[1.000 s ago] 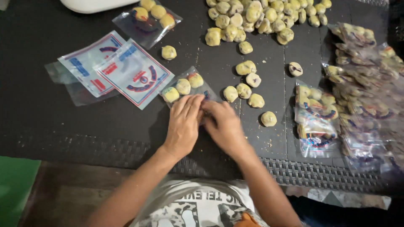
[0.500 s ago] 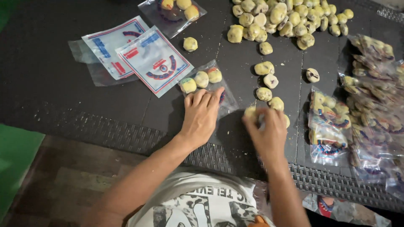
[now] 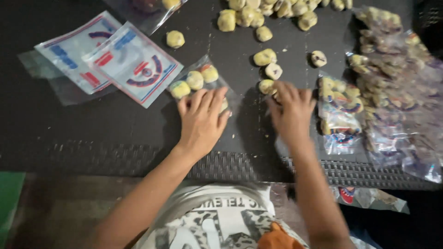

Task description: Packing small round pastries into individual plastic bags at a bakery workstation.

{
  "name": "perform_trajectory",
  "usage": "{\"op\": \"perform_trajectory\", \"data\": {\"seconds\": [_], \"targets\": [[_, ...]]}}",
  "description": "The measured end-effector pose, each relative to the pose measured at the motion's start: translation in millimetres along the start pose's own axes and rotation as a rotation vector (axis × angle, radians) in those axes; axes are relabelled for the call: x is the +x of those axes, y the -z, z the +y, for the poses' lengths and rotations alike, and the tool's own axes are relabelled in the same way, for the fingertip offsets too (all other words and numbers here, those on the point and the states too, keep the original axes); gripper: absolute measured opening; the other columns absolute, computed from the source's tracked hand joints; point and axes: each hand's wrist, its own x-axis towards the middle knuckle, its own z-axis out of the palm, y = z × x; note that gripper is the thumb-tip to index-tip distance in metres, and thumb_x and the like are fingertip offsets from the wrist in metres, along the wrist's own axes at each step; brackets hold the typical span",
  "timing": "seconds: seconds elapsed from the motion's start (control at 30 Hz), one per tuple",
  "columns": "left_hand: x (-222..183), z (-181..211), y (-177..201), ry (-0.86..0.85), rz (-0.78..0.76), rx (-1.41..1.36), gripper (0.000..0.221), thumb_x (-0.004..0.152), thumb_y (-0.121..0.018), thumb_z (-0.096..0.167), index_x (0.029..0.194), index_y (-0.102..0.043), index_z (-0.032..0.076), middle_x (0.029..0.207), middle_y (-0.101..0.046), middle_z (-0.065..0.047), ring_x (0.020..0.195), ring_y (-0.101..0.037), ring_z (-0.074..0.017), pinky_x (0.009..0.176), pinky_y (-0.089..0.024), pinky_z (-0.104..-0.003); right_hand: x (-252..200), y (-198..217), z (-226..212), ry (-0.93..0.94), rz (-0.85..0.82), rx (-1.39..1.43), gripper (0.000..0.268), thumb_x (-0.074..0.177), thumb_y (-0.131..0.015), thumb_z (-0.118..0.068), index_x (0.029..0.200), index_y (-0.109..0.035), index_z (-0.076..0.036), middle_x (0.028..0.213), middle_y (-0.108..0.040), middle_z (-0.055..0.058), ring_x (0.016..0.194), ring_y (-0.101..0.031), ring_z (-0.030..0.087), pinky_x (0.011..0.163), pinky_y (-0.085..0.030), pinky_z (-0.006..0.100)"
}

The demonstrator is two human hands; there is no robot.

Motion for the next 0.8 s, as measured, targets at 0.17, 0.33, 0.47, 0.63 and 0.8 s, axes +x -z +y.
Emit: {"op": "perform_trajectory", "data": {"seconds": [0.17,0.33,0.47,0.63,0.8], "targets": [[4,-4,-3,-0.074,0.046,0.110,0.051,0.080,-0.070,0.026,0.126,-0.053,0.013,0.111,-0.056,-0.005,0.111,-0.049,-0.0229,0.091,-0.034,-0.047,16,-32,14,0.108,-0.062,0.004,0.043,0.085,-0.073,-0.040,0.123,-0.064,-0.020,0.111,-0.063,-0.001,0.101,-0.051,0.024,0.076,-0.038,0.038],[5,-2,2,-0.036,0.052,0.039,0.042,0.072,-0.063,0.012,0.114,-0.059,0.011,0.103,-0.053,-0.004,0.109,-0.049,-0.0239,0.089,-0.033,-0.047,7,-13,-8,0.035,-0.057,0.087,0.036,0.077,-0.079,-0.042,0.101,-0.068,-0.018,0.088,-0.059,-0.001,0.093,-0.053,0.023,0.074,-0.039,0.037],[2,-5,-6,-0.021,0.012,0.085,0.036,0.081,-0.059,0.020,0.116,-0.055,0.014,0.103,-0.052,-0.003,0.109,-0.048,-0.0226,0.090,-0.032,-0.046,-19,13,-59,-0.082,0.032,0.355,0.035,0.075,-0.086,-0.037,0.092,-0.065,-0.015,0.075,-0.059,0.001,0.076,-0.056,0.024,0.070,-0.044,0.037],[3,-5,-1,-0.040,0.045,0.072,0.027,0.087,-0.059,0.012,0.114,-0.058,0.014,0.102,-0.053,-0.003,0.107,-0.049,-0.0213,0.090,-0.033,-0.043,-23,3,-92,-0.156,0.031,0.259,0.043,0.075,-0.083,-0.044,0.084,-0.055,-0.012,0.071,-0.056,0.004,0.075,-0.060,0.026,0.067,-0.047,0.035],[0,-8,3,-0.052,0.073,0.043,0.020,0.095,-0.059,0.015,0.115,-0.058,0.012,0.106,-0.055,-0.004,0.109,-0.048,-0.0210,0.092,-0.030,-0.045,-33,22,-88,-0.073,-0.171,0.440,0.046,0.080,-0.080,-0.032,0.108,-0.052,-0.008,0.090,-0.058,0.008,0.087,-0.060,0.031,0.078,-0.049,0.042]]}}
